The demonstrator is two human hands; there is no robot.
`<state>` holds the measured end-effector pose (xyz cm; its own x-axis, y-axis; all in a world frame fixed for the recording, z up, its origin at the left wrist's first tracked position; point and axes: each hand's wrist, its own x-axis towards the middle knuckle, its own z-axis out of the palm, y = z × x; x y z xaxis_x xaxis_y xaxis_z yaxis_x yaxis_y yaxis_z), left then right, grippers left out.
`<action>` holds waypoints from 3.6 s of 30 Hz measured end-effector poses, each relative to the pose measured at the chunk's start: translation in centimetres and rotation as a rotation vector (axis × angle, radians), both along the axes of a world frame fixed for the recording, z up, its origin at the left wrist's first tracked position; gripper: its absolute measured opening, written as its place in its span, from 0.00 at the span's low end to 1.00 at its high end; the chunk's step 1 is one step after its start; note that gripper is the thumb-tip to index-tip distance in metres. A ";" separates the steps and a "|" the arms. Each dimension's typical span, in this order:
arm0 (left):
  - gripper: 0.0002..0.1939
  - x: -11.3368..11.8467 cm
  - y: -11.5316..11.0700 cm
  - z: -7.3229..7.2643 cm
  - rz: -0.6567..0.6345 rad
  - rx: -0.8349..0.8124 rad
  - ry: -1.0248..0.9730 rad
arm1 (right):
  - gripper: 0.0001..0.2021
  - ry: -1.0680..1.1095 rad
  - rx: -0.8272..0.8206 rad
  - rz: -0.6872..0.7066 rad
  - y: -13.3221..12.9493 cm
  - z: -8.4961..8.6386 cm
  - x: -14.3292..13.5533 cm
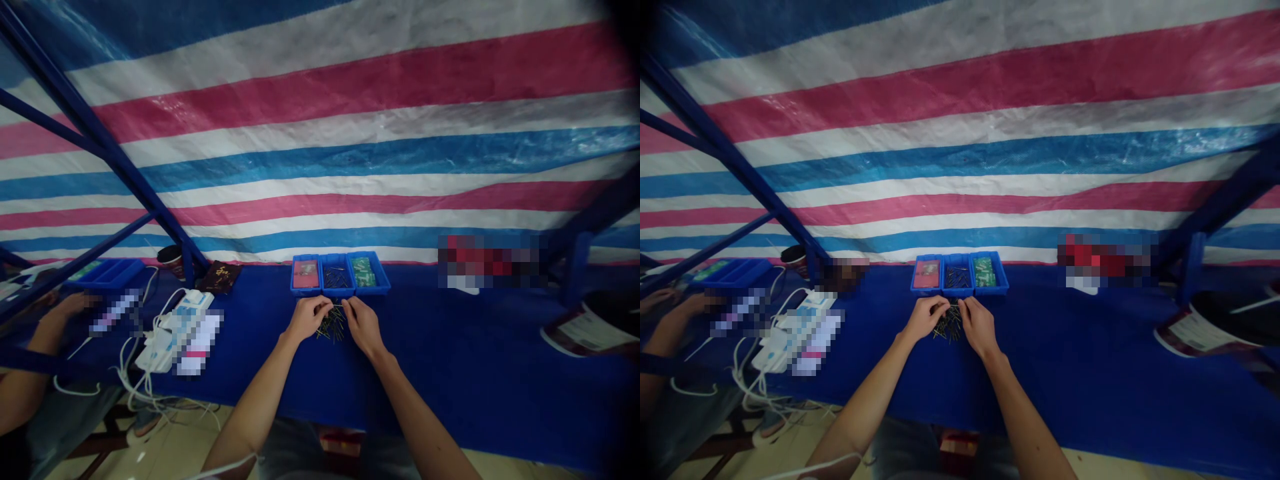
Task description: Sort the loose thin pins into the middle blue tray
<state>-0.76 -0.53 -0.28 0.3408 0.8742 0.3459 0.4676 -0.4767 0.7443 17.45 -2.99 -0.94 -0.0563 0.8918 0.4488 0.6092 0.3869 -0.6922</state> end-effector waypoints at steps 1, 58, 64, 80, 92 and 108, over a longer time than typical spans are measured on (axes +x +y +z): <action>0.12 0.0 0.0 0.0 0.000 0.001 0.002 | 0.20 0.006 0.000 0.001 0.0 0.0 0.0; 0.14 -0.1 -0.1 0.4 -0.005 0.009 -0.001 | 0.14 0.087 -0.003 0.113 0.0 0.1 0.0; 0.15 -0.1 -0.1 0.2 0.004 0.011 -0.007 | 0.17 0.027 -0.014 0.083 0.0 -0.1 0.1; 0.13 -0.1 -0.1 0.3 -0.007 0.003 -0.028 | 0.10 0.109 -0.011 0.068 0.0 -0.3 0.0; 0.12 -0.1 0.0 0.3 -0.001 0.004 -0.027 | 0.10 0.134 -0.011 0.086 0.2 -0.3 0.0; 0.13 -0.1 0.0 0.5 0.013 0.003 -0.019 | 0.12 0.114 -0.042 0.072 -0.1 0.0 0.0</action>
